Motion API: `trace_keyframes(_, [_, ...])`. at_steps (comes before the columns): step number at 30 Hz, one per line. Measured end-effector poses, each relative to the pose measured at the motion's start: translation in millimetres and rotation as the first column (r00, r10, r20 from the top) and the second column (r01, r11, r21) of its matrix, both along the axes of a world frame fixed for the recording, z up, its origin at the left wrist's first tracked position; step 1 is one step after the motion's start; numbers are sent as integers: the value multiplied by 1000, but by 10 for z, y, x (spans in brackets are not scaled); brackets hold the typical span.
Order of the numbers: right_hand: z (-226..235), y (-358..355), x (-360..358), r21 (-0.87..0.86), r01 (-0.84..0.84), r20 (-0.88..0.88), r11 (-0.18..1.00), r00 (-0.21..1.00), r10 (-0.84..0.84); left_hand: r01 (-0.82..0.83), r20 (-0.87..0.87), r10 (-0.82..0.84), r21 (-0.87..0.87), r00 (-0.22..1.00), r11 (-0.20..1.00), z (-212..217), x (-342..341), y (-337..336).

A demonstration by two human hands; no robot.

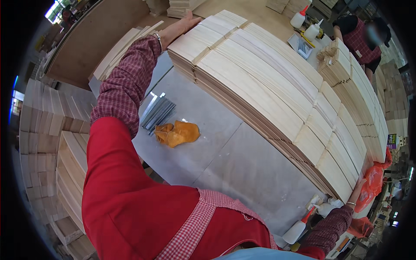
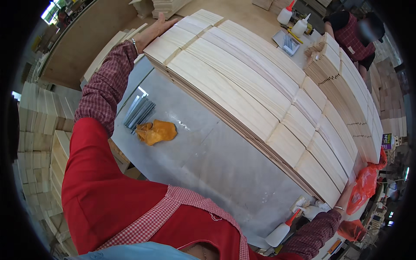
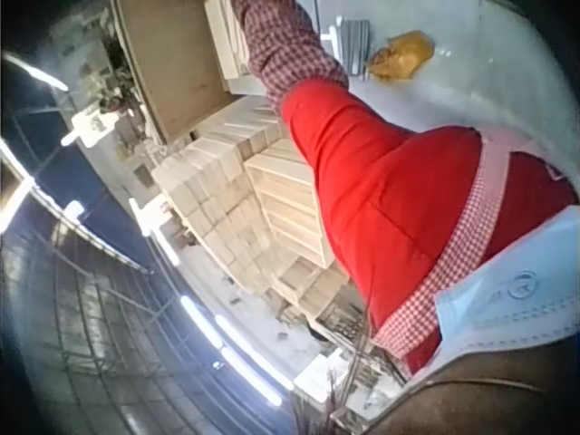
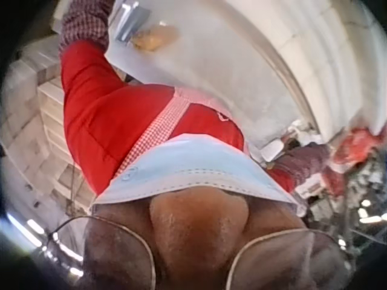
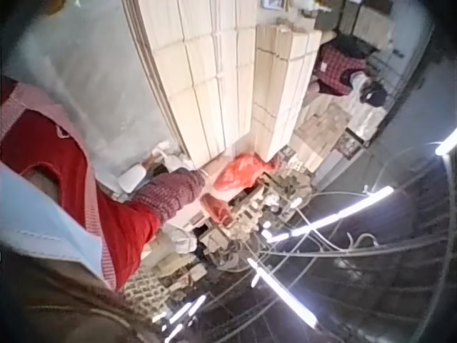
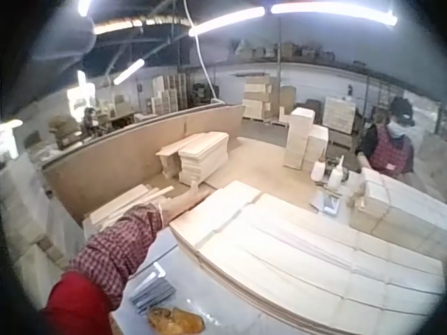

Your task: Assembling wooden box components by applying glue and using a nail gun at a factory workbench.

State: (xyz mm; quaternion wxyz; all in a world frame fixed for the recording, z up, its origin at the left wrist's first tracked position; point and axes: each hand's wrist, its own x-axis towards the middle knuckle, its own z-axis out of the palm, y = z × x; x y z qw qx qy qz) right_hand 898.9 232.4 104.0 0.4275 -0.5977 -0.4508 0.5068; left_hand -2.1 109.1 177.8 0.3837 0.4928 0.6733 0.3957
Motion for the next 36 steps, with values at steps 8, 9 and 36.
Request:
trace_keyframes(8, [-76,-24,65,47,-25,100,999,995,20,457,929,368,-346,43,819,250,-561,252])
trace_keyframes(9, [-60,-53,27,54,18,162,998,986,-27,394,925,304,-373,228,840,207,-531,260])
trace_keyframes(36, [31,-132,-36,37,135,257,990,956,-140,420,845,-243,24,476,907,-337,-354,173])
